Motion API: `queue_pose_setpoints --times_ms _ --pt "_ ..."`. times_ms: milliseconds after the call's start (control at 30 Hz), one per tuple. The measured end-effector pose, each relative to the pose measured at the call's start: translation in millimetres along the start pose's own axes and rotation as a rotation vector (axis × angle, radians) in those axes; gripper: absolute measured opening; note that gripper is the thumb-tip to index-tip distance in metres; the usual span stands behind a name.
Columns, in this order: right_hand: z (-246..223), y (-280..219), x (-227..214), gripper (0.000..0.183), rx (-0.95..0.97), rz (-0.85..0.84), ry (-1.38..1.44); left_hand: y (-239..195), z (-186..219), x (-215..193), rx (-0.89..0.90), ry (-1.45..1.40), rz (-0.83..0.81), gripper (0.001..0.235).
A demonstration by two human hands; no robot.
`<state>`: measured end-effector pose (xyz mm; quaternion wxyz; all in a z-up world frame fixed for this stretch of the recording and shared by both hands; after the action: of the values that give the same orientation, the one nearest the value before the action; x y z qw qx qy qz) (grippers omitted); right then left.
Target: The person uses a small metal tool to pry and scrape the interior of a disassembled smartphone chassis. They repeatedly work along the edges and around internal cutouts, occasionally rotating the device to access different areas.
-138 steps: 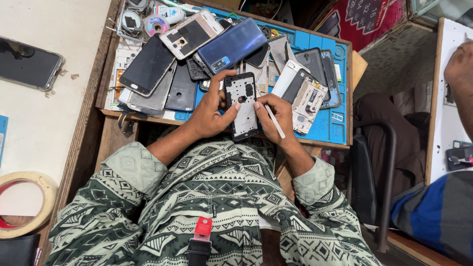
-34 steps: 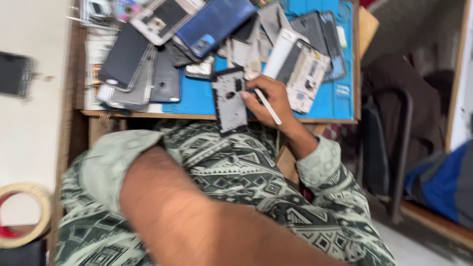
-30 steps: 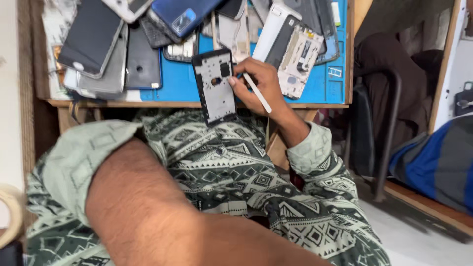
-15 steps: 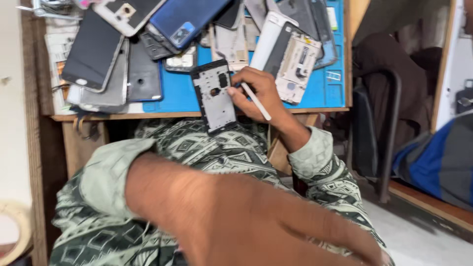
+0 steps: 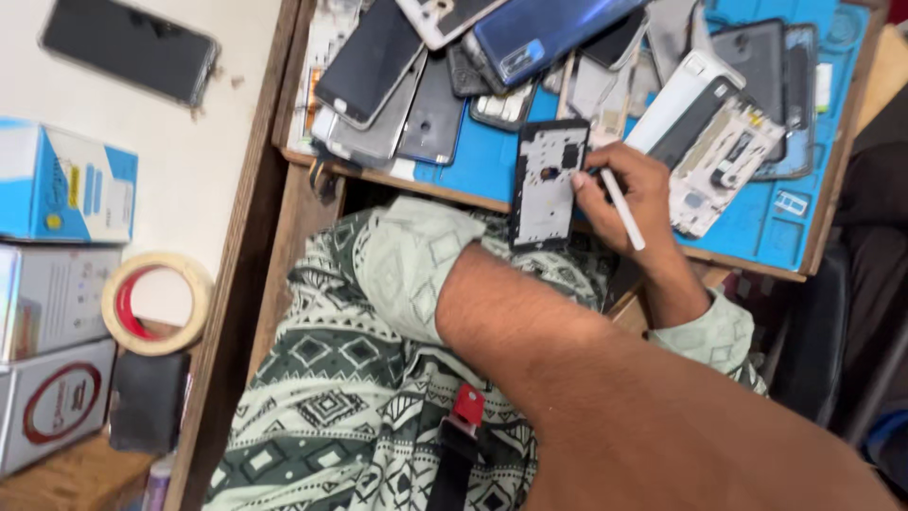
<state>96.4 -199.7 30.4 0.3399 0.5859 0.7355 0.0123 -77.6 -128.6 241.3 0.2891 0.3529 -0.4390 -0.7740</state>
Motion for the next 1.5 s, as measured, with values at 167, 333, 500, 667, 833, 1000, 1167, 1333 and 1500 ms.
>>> queue_pose_setpoints --times_ms 167,333,500,667,833,1000,1167,1333,1500 --pt "-1 0 -3 0.014 -0.024 0.022 -0.001 15 -5 3 0.051 -0.009 -0.125 0.069" --pt "-1 0 1 0.017 0.036 -0.013 0.131 5 -24 -13 -0.019 0.11 -0.185 0.081" --pt "21 -21 1 0.037 0.675 0.023 0.81 -38 -73 -63 -0.306 0.504 -0.071 0.072" --pt "-8 3 1 0.031 0.034 -0.088 0.111 -94 -93 -128 -0.435 0.951 0.289 0.046" --pt "2 -3 3 0.024 0.092 -0.058 0.173 -155 -117 -131 -0.729 0.857 0.38 0.044" --pt "-5 -3 -1 0.012 0.021 0.011 0.04 -194 -134 -109 -0.915 0.511 0.531 0.044" --pt "-23 2 -2 0.013 -0.06 0.049 -0.014 -202 -138 -110 -0.865 0.377 0.638 0.044" --pt "-34 1 -7 0.015 -0.086 0.095 -0.012 -207 -144 -114 -0.85 0.296 0.644 0.042" --pt "-32 1 -14 0.018 -0.062 0.102 0.092 -216 -149 -120 -0.909 0.265 0.728 0.041"
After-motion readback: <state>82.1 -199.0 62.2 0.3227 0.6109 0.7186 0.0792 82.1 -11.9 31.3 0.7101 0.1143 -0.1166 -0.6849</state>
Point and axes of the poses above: each hand's wrist, its own y-axis towards the middle knuckle, its own x-axis out of the palm, z = x × y, the point moved 8 cm from there along y, towards the middle knuckle, and after that the axes turned 11 degrees about z, right-handed, at the moved point
